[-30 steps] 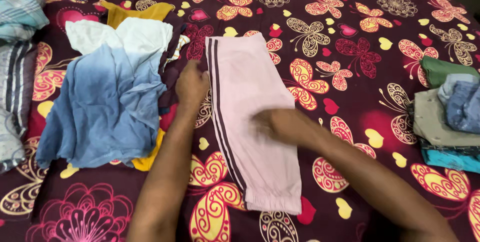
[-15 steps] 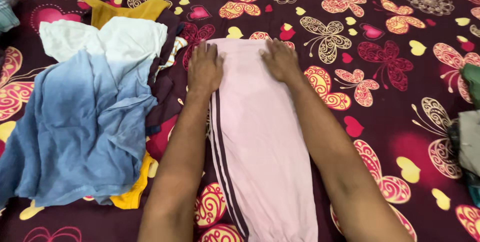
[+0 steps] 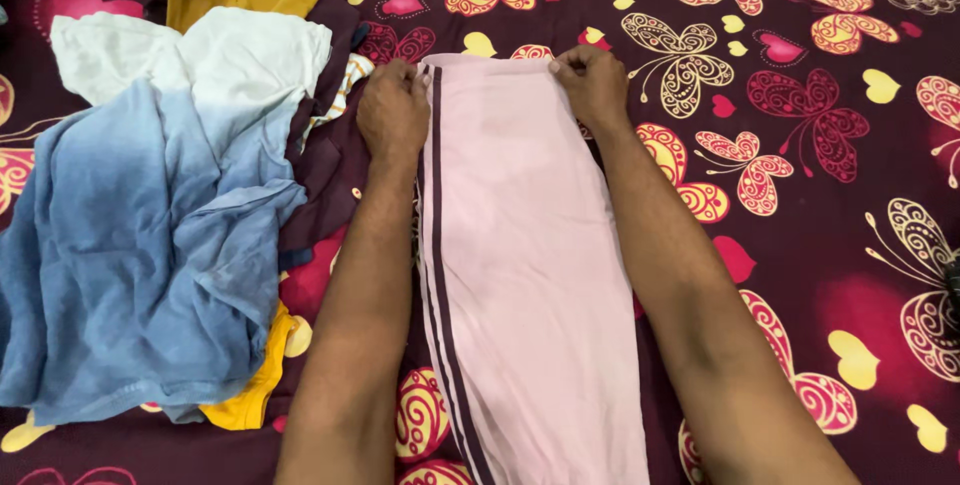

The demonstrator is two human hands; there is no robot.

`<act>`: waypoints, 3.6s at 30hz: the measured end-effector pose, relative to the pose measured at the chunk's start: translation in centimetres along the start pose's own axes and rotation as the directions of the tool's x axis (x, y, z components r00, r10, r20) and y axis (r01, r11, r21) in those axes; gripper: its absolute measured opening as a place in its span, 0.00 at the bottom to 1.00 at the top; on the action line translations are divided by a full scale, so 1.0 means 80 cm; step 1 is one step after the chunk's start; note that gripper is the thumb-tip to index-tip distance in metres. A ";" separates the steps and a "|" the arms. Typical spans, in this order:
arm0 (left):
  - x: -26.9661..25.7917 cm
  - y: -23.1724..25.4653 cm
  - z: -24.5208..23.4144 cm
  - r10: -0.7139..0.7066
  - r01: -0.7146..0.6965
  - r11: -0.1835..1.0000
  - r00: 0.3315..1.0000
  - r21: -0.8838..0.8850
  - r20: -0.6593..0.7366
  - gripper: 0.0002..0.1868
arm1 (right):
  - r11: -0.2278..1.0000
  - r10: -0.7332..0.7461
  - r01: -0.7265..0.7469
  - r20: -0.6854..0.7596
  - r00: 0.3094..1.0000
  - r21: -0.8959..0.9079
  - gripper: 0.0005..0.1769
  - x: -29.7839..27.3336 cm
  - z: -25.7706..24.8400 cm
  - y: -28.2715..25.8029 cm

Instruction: The person folds several garments on a bed, including a blue patterned short, pink track pants, and a blue-and-white tie-dye shirt. Each item is smoothed, folded into a compact rectangle, and placed into a growing stack on the right side of the bed.

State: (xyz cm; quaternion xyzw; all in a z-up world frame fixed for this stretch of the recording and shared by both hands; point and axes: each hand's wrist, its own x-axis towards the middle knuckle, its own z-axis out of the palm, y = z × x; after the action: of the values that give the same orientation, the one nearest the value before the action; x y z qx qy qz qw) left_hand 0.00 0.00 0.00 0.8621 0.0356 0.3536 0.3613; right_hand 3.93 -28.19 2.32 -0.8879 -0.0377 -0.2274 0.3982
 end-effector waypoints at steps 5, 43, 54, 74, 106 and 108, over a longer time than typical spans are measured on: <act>0.007 0.004 -0.006 -0.035 0.036 0.998 0.999 -0.055 0.020 0.12 | 0.982 -0.170 0.163 -0.069 0.983 -0.097 0.10 0.010 0.007 0.018; -0.001 0.057 0.008 0.192 -0.320 0.921 0.870 0.223 0.454 0.13 | 0.884 -0.449 0.467 0.224 0.865 -0.031 0.22 -0.007 -0.022 -0.047; -0.038 0.063 -0.011 -0.050 -0.297 0.851 0.775 0.433 0.630 0.44 | 0.768 0.112 0.280 0.551 0.827 -0.576 0.58 -0.061 0.017 -0.067; -0.146 0.066 -0.087 0.103 -0.269 0.905 0.890 0.329 0.444 0.38 | 0.765 0.087 0.227 0.445 0.891 -0.603 0.60 -0.175 -0.022 -0.130; -0.106 0.045 -0.067 0.080 -0.209 0.916 0.931 0.342 0.355 0.36 | 0.815 -0.032 0.248 0.387 0.922 -0.524 0.55 -0.076 0.055 -0.107; -0.106 0.048 -0.070 0.051 -0.182 0.921 0.934 0.345 0.354 0.36 | 0.787 0.125 0.022 0.195 0.973 -0.616 0.62 -0.073 0.033 -0.107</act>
State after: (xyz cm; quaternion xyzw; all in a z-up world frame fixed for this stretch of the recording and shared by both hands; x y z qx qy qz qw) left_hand -10.63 -2.18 0.31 0.9631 -0.0128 0.2082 0.1700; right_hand -2.42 -19.83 4.16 -0.9895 0.0176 -0.1138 0.0872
